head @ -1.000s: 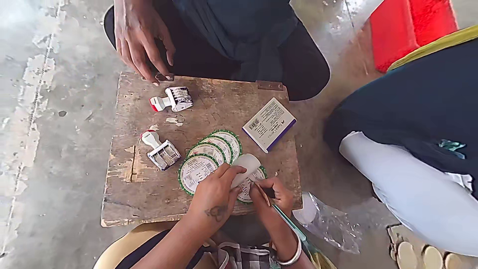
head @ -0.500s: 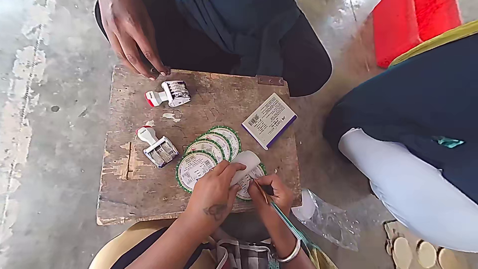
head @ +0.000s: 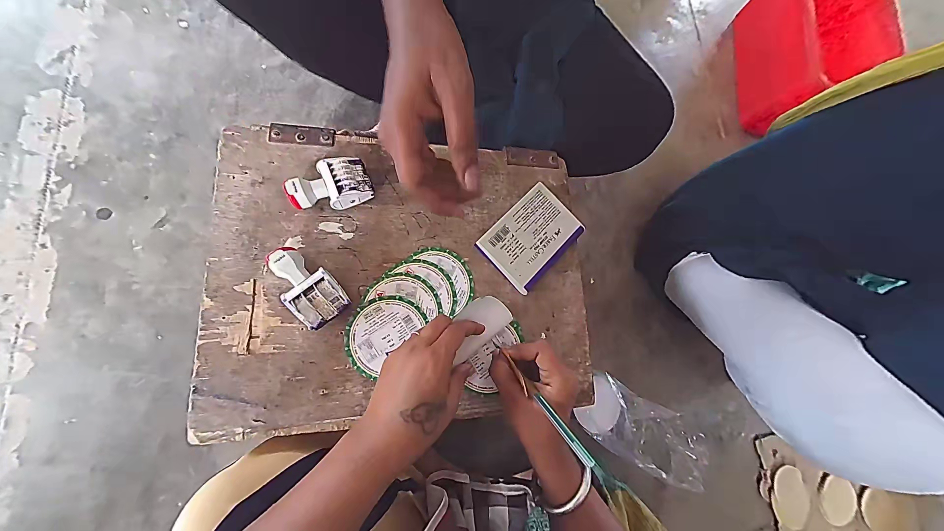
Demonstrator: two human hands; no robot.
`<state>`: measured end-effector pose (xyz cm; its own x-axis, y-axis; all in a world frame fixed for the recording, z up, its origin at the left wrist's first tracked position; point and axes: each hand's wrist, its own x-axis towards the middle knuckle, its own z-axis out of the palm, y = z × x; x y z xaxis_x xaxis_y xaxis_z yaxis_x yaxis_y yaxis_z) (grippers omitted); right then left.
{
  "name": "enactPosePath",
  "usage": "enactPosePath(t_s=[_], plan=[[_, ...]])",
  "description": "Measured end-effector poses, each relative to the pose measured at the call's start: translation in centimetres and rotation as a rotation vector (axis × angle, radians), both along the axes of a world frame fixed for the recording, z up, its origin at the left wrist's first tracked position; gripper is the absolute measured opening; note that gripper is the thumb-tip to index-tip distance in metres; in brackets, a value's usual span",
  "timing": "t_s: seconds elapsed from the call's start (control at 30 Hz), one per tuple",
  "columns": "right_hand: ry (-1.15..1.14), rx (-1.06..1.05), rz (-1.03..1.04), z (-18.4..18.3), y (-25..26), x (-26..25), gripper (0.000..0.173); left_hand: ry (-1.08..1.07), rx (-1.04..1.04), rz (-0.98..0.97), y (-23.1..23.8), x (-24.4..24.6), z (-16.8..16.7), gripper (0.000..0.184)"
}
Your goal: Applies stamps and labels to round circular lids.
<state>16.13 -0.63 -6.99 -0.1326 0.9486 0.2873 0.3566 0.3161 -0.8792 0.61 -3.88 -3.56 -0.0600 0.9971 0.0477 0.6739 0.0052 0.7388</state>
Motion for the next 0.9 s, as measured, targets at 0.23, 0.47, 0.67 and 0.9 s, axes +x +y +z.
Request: enactPosePath(t_s=[0.23, 0.47, 0.67, 0.9], plan=[[-0.021, 0.001, -0.001, 0.0, -0.1, 0.2, 0.008, 0.004, 0.02, 0.004, -0.2, 0.2, -0.1, 0.035], [0.134, 0.003, -0.02, 0.2, -0.1, 0.4, 0.005, 0.007, 0.053, -0.025, -0.1, 0.1, -0.3, 0.031], [0.473, -0.214, -0.164, 1.4, 0.6, 1.2, 0.023, 0.078, 0.093, -0.171, -0.4, 0.0, 0.2, 0.023], [0.657, -0.459, -0.202, 3.2, 1.3, 1.6, 0.02, 0.125, 0.101, -0.278, -0.3, -0.3, 0.6, 0.019]])
